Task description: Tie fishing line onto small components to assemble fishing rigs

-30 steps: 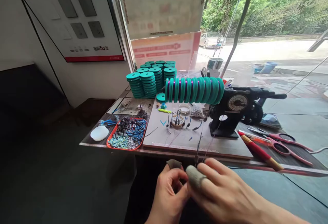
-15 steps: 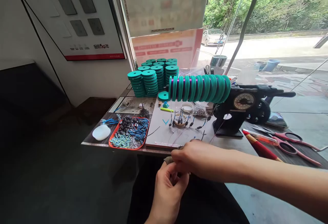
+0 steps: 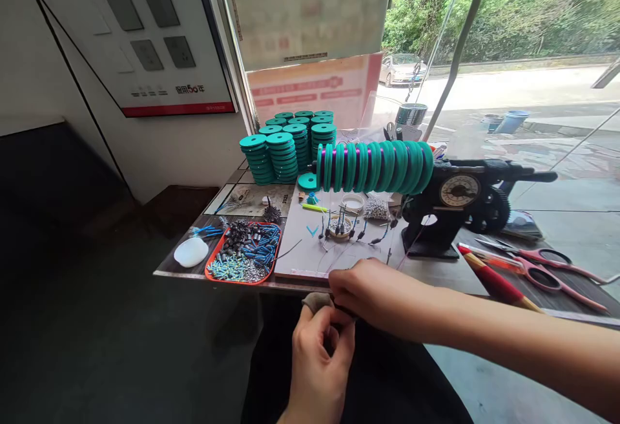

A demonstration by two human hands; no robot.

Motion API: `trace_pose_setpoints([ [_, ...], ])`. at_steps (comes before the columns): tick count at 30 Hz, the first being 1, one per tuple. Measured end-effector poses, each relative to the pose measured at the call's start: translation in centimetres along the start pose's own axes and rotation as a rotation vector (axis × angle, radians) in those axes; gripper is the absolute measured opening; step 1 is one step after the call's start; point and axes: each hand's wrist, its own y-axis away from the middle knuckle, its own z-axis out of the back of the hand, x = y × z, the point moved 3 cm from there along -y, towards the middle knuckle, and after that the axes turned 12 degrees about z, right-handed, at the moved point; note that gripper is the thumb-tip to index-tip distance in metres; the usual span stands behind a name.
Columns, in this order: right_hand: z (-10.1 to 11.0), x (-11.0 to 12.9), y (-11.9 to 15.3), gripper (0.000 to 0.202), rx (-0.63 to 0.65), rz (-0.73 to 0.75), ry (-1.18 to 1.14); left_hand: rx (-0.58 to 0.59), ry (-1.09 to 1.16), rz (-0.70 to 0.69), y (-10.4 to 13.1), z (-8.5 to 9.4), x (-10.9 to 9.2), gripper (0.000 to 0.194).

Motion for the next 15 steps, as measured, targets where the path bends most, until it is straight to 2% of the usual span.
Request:
trace_pose_setpoints([
  [5, -0.4, -0.5, -0.2, 0.011, -0.008, -0.058, -0.006, -0.106, -0.162, -0.151, 0.1, 0.2, 0.4, 0.013],
  [10, 0.2, -0.2, -0.4, 0.012, 0.011, -0.110, -0.051, -0.240, -0.345, -0.401, 0.5, -0.1, 0.4, 0.015],
  [15, 1.0, 0.2, -0.9, 0.016, 0.182, -0.202, -0.214, -0.336, -0.470, -0.692, 0.9, -0.5, -0.3, 0.022],
])
